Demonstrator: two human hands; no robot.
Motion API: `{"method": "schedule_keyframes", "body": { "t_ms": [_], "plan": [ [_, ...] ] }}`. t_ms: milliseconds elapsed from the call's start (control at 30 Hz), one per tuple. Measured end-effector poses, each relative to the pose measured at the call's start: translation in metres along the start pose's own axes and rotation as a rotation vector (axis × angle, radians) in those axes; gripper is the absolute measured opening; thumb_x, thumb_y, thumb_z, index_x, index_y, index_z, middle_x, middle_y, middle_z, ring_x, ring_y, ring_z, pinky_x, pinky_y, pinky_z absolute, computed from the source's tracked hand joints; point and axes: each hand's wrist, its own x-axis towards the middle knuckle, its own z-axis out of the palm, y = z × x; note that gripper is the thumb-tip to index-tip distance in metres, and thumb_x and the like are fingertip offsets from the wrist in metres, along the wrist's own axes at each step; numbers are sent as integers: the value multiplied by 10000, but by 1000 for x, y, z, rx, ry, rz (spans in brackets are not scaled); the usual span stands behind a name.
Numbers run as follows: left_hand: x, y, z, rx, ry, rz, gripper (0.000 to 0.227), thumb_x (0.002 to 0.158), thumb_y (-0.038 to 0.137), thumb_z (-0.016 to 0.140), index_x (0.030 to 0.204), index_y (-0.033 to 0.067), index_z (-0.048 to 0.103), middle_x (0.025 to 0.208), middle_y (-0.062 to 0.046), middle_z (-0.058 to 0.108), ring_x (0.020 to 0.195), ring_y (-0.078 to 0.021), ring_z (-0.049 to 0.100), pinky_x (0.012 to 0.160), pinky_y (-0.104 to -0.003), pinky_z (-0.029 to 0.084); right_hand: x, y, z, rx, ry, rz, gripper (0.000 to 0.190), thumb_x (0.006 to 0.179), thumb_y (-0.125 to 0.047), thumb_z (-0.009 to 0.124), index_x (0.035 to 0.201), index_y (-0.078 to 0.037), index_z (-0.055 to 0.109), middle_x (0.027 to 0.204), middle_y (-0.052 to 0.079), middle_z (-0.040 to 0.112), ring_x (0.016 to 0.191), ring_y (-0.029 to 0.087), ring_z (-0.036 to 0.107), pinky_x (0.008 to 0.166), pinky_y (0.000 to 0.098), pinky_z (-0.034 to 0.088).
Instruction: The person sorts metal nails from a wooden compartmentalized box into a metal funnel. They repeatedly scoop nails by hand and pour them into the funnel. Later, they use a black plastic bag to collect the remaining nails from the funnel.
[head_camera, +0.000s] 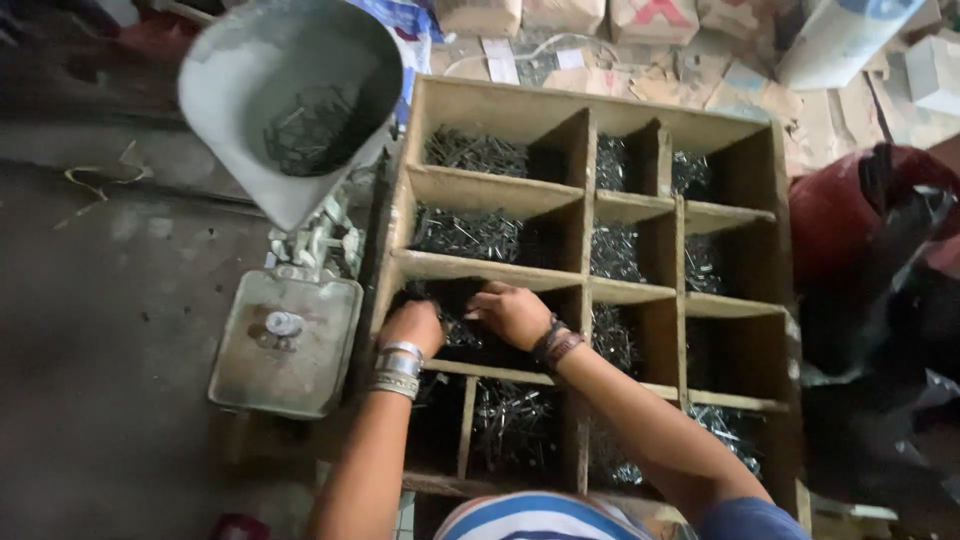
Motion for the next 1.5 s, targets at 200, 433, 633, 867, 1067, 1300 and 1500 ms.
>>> {"method": "schedule_keyframes", "body": {
  "t_ms": [200,433,633,867,1067,1300,1500],
  "plan": [
    [-34,16,-35,-99,-36,21,348,952,165,508,1171,56,755,1179,-174,762,1227,-348,681,1021,-509,560,54,-62,-86,303,101,-40,128,947,-226,724,987,-106,742,949,100,770,934,364,741,784,454,615],
    [-7,-2,1,-90,82,67,314,920,252,638,1152,79,760,1115,-158,774,1159,-353,712,976,-509,589,169,-136,-173,240,277,-192,114,940,-233,704,874,-143,685,787,88,720,818,374,713,712,458,585],
    [2,-2,9,-86,140,38,263,905,222,649,1102,108,781,1055,-123,786,1123,-333,730,932,-503,608,290,-138,-153,110,334,-412,92,928,-210,653,952,-134,698,792,112,724,818,374,722,717,484,586],
    [3,-3,14,-127,121,24,270,924,236,601,1081,119,787,1071,-111,788,1131,-333,729,929,-540,603,329,-153,-126,-101,217,-105,184,883,-284,652,1038,-306,748,855,-25,776,828,314,761,770,476,624],
    [10,-7,19,-121,109,60,297,911,262,625,1126,128,780,1095,-116,785,1154,-341,717,944,-560,593,282,-150,-154,0,324,-281,161,877,-242,674,1027,-261,728,851,17,752,801,353,740,733,501,617],
    [17,-9,16,-110,41,73,341,935,278,613,1207,117,741,1172,-164,762,1199,-372,691,975,-577,575,170,-141,-181,166,336,-393,95,966,-165,623,922,-126,697,685,69,629,674,324,672,652,436,578],
    [2,-3,-8,-96,-27,72,332,926,257,612,1194,109,739,1162,-157,763,1204,-357,689,996,-557,567,69,-101,-133,201,18,-325,135,912,-113,637,784,-70,648,731,137,674,713,403,671,616,488,552]
  ]
}}
